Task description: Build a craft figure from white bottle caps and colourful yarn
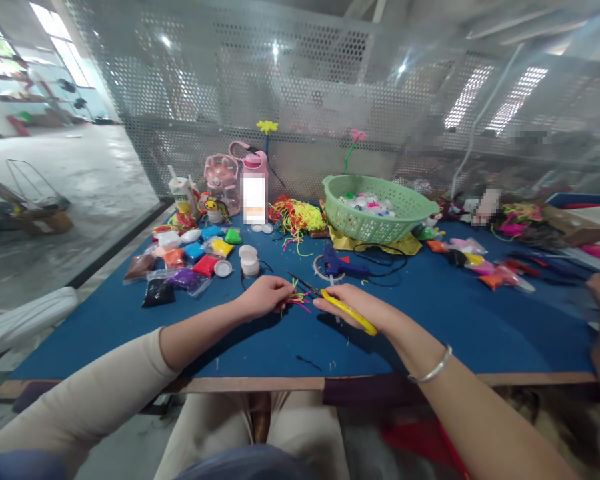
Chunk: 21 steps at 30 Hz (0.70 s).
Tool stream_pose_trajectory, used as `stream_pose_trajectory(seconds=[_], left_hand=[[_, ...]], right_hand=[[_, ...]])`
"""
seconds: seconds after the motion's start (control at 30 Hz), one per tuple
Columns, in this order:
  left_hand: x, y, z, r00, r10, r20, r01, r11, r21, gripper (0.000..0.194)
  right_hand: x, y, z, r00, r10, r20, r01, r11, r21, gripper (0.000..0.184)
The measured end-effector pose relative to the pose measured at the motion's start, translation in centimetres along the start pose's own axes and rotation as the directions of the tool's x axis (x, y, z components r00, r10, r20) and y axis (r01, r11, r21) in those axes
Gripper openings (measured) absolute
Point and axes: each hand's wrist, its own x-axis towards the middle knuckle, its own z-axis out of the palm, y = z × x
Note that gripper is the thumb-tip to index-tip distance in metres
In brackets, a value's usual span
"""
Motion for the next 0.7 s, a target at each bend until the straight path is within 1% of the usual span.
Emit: stream_pose_trajectory(seconds=[0.1,0.17,0.2,0.3,0.37,0.47,0.53,0.7], left_hand=[[-0.3,0.4,-0.7,0.991,0.126,-0.044,-0.118,0.980,0.159,0.019],[-0.3,0.7,-1.1,0.979,0.187,-0.077,-0.163,0.955,0.249,0.013],[-0.3,0.9,-1.3,0.973,0.209,-0.094,-0.174,0.941,0.289,0.012],[-0.2,1.1,-1.8,0.960,0.249,-0.128,-0.183,0.904,0.385,0.017],[-0.3,1.1,-1.8,0.959,0.265,-0.103,-0.198,0.881,0.429,0.016],[-0.6,0.9,-1.5,0.953,0.301,-0.039,-0.247,0.845,0.474,0.009],[-0.8,0.7,-1.3,0.943,0.331,-0.026,-0.273,0.820,0.503,0.007],[-1.1,1.1,-1.0,0.917,0.388,-0.091,-0.268,0.770,0.579,0.005]], right_hand=[[-0.4,1.1,-0.4,0.999,0.022,-0.049,-0.020,0.999,0.030,0.044],[-0.7,1.7,-0.7,0.997,0.038,-0.068,-0.034,0.998,0.050,0.044],[-0.9,1.9,-0.8,0.996,0.043,-0.074,-0.039,0.997,0.062,0.044],[-1.4,2.6,-1.0,0.993,0.051,-0.102,-0.040,0.994,0.104,0.046],[-1.6,3.0,-1.0,0.990,0.056,-0.129,-0.037,0.988,0.150,0.047],[-1.8,3.6,-1.1,0.985,0.066,-0.158,-0.032,0.977,0.211,0.049],[-1.8,3.8,-1.0,0.984,0.068,-0.166,-0.029,0.974,0.226,0.050],[-2.3,3.3,-1.1,0.975,0.068,-0.212,-0.020,0.975,0.223,0.048]])
